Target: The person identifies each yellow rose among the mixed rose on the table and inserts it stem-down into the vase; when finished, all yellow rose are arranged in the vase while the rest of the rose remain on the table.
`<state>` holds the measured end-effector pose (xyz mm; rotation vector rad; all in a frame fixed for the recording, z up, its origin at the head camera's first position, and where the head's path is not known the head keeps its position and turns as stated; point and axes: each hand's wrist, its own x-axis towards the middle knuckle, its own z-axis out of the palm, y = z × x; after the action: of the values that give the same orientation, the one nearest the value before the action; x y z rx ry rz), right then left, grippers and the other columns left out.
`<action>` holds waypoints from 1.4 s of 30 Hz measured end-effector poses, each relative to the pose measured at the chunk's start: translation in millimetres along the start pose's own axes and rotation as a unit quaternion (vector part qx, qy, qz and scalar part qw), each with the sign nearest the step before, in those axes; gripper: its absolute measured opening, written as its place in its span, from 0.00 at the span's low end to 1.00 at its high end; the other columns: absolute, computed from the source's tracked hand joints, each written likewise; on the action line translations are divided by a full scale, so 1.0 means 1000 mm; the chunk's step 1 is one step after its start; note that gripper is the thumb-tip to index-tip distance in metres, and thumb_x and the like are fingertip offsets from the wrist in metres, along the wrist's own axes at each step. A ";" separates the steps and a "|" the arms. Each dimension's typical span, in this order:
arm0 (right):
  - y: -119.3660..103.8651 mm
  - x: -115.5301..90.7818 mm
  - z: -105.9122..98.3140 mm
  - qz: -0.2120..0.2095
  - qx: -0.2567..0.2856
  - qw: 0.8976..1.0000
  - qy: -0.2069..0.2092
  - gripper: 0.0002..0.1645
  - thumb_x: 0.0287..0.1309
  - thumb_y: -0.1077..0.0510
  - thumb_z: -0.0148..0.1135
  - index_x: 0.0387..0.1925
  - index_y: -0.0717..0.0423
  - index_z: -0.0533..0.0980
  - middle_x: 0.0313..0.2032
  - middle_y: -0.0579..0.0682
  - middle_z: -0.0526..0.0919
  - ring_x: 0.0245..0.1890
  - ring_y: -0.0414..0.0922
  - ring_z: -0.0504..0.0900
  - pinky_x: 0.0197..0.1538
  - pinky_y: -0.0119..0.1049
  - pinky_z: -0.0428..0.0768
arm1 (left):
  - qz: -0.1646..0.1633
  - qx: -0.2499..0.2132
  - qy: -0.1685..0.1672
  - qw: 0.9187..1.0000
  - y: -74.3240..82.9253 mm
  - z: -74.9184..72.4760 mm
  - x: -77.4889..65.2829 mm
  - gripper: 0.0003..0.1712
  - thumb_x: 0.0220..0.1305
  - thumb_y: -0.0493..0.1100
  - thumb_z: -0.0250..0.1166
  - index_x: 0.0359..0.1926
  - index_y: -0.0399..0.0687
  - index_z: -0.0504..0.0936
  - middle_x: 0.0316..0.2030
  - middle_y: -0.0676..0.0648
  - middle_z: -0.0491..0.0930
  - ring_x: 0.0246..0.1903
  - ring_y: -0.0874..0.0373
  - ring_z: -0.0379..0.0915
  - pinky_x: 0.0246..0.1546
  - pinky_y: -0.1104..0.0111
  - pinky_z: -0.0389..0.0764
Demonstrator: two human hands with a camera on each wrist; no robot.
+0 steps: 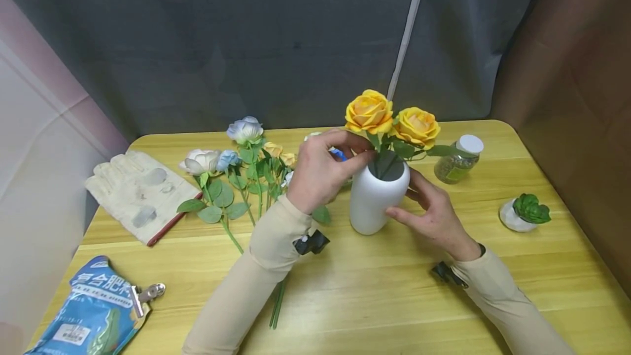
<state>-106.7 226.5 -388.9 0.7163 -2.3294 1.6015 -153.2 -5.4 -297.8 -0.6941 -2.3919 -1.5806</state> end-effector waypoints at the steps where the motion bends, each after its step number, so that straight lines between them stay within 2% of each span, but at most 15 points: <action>1: 0.000 0.000 0.000 0.000 0.000 1.000 -0.001 0.48 0.49 0.78 0.72 0.72 0.60 0.67 0.64 0.64 0.76 0.64 0.35 0.77 0.62 0.30 0.79 | -0.001 0.001 0.000 1.000 0.000 -0.001 0.000 0.04 0.60 0.41 0.75 0.37 0.48 0.91 0.38 0.52 0.90 0.34 0.63 0.82 0.35 0.66 0.83; 5: -0.001 0.002 0.000 -0.003 0.002 1.000 -0.001 0.48 0.49 0.78 0.72 0.72 0.60 0.67 0.64 0.65 0.76 0.64 0.35 0.77 0.62 0.30 0.79 | -0.002 0.002 -0.001 1.000 0.002 -0.004 -0.001 0.04 0.60 0.41 0.75 0.37 0.48 0.91 0.38 0.52 0.90 0.35 0.62 0.82 0.36 0.63 0.84; 8: -0.001 0.003 0.000 -0.004 0.003 1.000 -0.002 0.48 0.49 0.78 0.72 0.72 0.60 0.67 0.64 0.63 0.76 0.64 0.35 0.77 0.62 0.30 0.78 | -0.005 0.002 -0.005 1.000 0.002 -0.006 -0.001 0.04 0.60 0.42 0.75 0.37 0.49 0.91 0.39 0.52 0.90 0.36 0.63 0.83 0.37 0.65 0.84; 16: -0.001 0.004 0.002 -0.010 0.008 1.000 -0.003 0.47 0.49 0.78 0.72 0.72 0.59 0.68 0.65 0.49 0.77 0.63 0.36 0.77 0.62 0.30 0.79 | -0.013 0.004 -0.014 1.000 0.000 -0.019 -0.003 0.06 0.61 0.43 0.75 0.39 0.49 0.92 0.38 0.53 0.89 0.33 0.62 0.80 0.35 0.67 0.80; 20: -0.002 0.004 0.003 -0.009 0.009 1.000 -0.005 0.47 0.49 0.77 0.72 0.71 0.60 0.68 0.65 0.55 0.78 0.63 0.35 0.77 0.62 0.30 0.79 | -0.029 0.016 -0.007 0.999 -0.008 -0.031 -0.009 0.07 0.63 0.44 0.74 0.40 0.49 0.91 0.34 0.52 0.89 0.32 0.61 0.79 0.31 0.67 0.78; 23: -0.002 0.004 0.003 -0.005 0.005 1.000 -0.004 0.47 0.49 0.77 0.73 0.72 0.60 0.68 0.65 0.62 0.77 0.64 0.35 0.77 0.62 0.29 0.79 | -0.043 0.037 0.002 0.998 -0.021 -0.042 -0.017 0.06 0.63 0.44 0.74 0.40 0.49 0.91 0.31 0.52 0.89 0.31 0.61 0.81 0.30 0.67 0.78; 26: -0.002 0.003 0.002 0.001 -0.003 1.000 -0.002 0.48 0.49 0.77 0.73 0.72 0.60 0.68 0.64 0.65 0.76 0.64 0.34 0.77 0.62 0.29 0.78 | -0.051 0.076 0.007 0.996 -0.039 -0.056 -0.028 0.06 0.64 0.44 0.73 0.40 0.49 0.91 0.31 0.50 0.89 0.32 0.59 0.82 0.31 0.66 0.79; 32: -0.001 0.000 0.001 0.009 -0.007 1.000 -0.003 0.47 0.50 0.77 0.72 0.72 0.60 0.67 0.65 0.65 0.76 0.63 0.33 0.76 0.62 0.28 0.78 | -0.098 0.158 -0.002 0.983 -0.082 -0.084 -0.061 0.06 0.66 0.43 0.72 0.41 0.46 0.90 0.32 0.48 0.89 0.32 0.56 0.84 0.33 0.65 0.81; 37: -0.001 -0.001 0.001 0.011 -0.010 1.000 -0.002 0.48 0.50 0.77 0.72 0.73 0.61 0.66 0.65 0.66 0.75 0.64 0.32 0.76 0.61 0.27 0.78 | -0.129 0.195 -0.006 0.972 -0.112 -0.094 -0.082 0.07 0.65 0.42 0.72 0.38 0.42 0.90 0.31 0.44 0.89 0.27 0.56 0.83 0.29 0.66 0.81; 42: -0.002 -0.002 0.002 0.011 -0.012 1.000 0.001 0.48 0.49 0.78 0.72 0.73 0.62 0.66 0.65 0.67 0.75 0.63 0.31 0.76 0.61 0.26 0.78 | -0.149 0.220 -0.013 0.964 -0.133 -0.096 -0.089 0.10 0.65 0.44 0.72 0.37 0.41 0.89 0.30 0.44 0.88 0.26 0.56 0.82 0.28 0.65 0.80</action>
<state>-103.8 224.9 -388.8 0.6862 -2.3602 1.5790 -148.8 -159.3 -403.0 -0.2762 -2.8298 -1.0579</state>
